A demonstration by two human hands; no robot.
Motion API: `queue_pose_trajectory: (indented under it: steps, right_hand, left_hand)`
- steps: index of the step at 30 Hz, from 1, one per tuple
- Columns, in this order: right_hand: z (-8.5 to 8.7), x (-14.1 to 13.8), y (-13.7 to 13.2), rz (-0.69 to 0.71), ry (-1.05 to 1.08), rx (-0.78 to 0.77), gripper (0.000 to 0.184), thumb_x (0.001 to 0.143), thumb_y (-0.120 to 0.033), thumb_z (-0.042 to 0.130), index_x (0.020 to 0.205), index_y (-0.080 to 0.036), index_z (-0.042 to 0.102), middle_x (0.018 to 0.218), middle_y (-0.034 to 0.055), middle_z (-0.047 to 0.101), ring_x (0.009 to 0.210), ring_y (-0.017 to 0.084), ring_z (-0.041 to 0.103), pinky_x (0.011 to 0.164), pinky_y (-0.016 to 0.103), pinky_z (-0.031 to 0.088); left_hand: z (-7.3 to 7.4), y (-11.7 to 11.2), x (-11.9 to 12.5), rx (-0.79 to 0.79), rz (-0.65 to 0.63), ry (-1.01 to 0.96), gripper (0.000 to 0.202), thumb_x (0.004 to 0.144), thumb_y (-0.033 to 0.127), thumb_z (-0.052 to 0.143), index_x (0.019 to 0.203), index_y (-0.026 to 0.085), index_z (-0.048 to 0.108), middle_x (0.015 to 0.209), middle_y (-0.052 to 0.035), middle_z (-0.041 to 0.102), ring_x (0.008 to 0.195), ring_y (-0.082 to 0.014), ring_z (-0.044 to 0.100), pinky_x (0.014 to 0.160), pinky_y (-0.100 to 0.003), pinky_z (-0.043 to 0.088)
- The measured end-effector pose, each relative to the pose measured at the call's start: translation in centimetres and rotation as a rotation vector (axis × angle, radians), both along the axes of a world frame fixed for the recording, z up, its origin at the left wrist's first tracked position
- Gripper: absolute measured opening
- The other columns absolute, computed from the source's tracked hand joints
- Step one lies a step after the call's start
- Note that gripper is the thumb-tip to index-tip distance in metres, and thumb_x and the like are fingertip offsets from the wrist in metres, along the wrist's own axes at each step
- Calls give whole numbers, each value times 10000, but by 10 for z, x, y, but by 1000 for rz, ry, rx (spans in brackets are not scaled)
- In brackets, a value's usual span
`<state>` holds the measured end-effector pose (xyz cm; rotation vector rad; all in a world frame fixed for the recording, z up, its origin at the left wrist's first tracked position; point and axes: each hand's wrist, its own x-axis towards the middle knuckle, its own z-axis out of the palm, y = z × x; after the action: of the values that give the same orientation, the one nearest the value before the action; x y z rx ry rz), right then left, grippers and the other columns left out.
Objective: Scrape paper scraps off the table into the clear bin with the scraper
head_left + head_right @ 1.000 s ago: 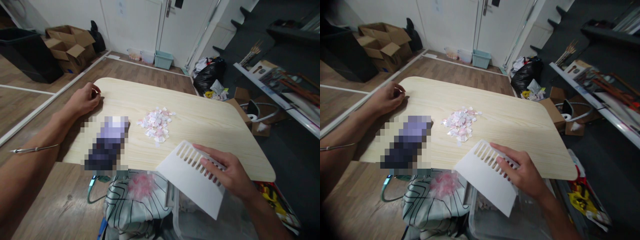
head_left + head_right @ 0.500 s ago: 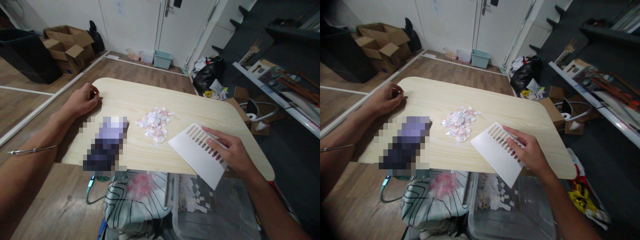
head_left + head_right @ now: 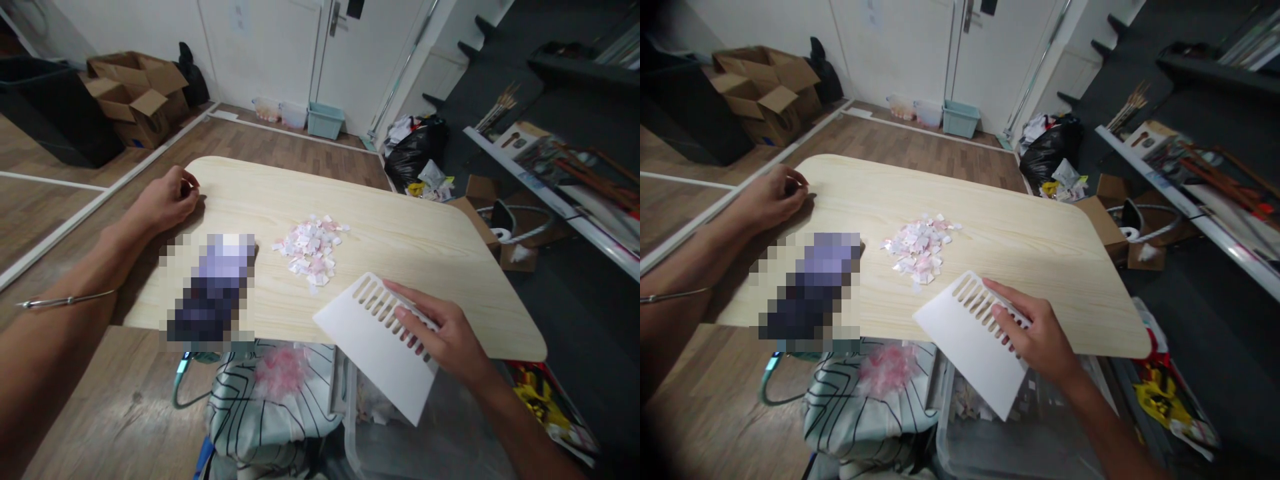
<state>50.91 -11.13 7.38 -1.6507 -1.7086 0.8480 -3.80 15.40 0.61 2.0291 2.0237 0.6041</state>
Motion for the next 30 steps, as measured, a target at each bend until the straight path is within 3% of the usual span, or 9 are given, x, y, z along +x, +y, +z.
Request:
queue_pose_trajectory:
  steps: [3, 8, 11, 13, 15, 17, 25, 30]
  right_hand:
    - [-2, -11, -9, 52, -27, 43, 463, 1139, -429, 812, 1519, -243, 1002, 1509, 147, 958, 1284, 395, 1000, 1030, 453, 840]
    - [-11, -20, -24, 107, -10, 67, 455, 1185, -468, 790, 1537, -268, 998, 1483, 146, 967, 1280, 383, 1004, 1077, 449, 830]
    - [-7, -15, -23, 82, 8, 90, 424, 1167, -506, 838, 1498, -311, 1019, 1487, 135, 974, 1301, 399, 996, 1092, 472, 829]
    - [1, -10, -17, 11, 20, 65, 422, 1145, -488, 881, 1506, -317, 1016, 1432, 131, 1000, 1210, 392, 1008, 1007, 466, 845]
    - [10, -5, -9, -103, 47, 26, 474, 1144, -469, 889, 1578, -305, 984, 1217, 110, 1030, 910, 327, 980, 763, 404, 823]
    - [14, -1, 1, -196, 75, 9, 528, 1150, -462, 881, 1645, -291, 949, 1002, 69, 992, 667, 250, 854, 582, 340, 729]
    - [10, -12, 16, -118, 65, -2, 544, 1136, -464, 845, 1618, -242, 963, 925, 64, 954, 625, 227, 775, 563, 332, 686]
    - [12, -18, 22, -132, 40, 61, 549, 1110, -442, 846, 1605, -236, 966, 1102, 80, 1011, 640, 213, 786, 574, 329, 683]
  left_hand:
    - [1, 0, -1, 1, -17, -2, 613, 1082, 481, 612, 1540, 94, 741, 1014, -120, 788, 840, -308, 672, 934, -489, 609]
    - [-8, 4, -6, 28, -8, -40, 562, 1078, 478, 641, 1516, 140, 740, 862, -38, 717, 787, -282, 646, 896, -454, 591]
    - [-12, 5, -8, 42, -2, -33, 560, 1102, 491, 629, 1521, 139, 748, 856, -45, 714, 794, -293, 663, 895, -468, 591]
    - [-11, 4, -6, 43, -1, -18, 585, 1110, 502, 623, 1537, 124, 754, 932, -84, 762, 837, -308, 692, 924, -485, 605]
    - [-8, 3, -4, 41, 5, -4, 591, 1099, 498, 630, 1533, 117, 760, 1017, -117, 798, 887, -316, 713, 947, -486, 609]
    - [-4, 1, -1, 29, 14, 6, 572, 1089, 487, 630, 1515, 128, 759, 1049, -123, 803, 907, -315, 712, 938, -471, 599]
    - [-7, 2, -4, 11, -9, -22, 590, 1086, 478, 620, 1539, 115, 724, 1003, -90, 774, 829, -278, 648, 885, -442, 568]
    - [-8, 3, -6, 35, -20, 6, 593, 1062, 485, 616, 1514, 123, 740, 1057, -121, 788, 875, -302, 660, 912, -462, 566]
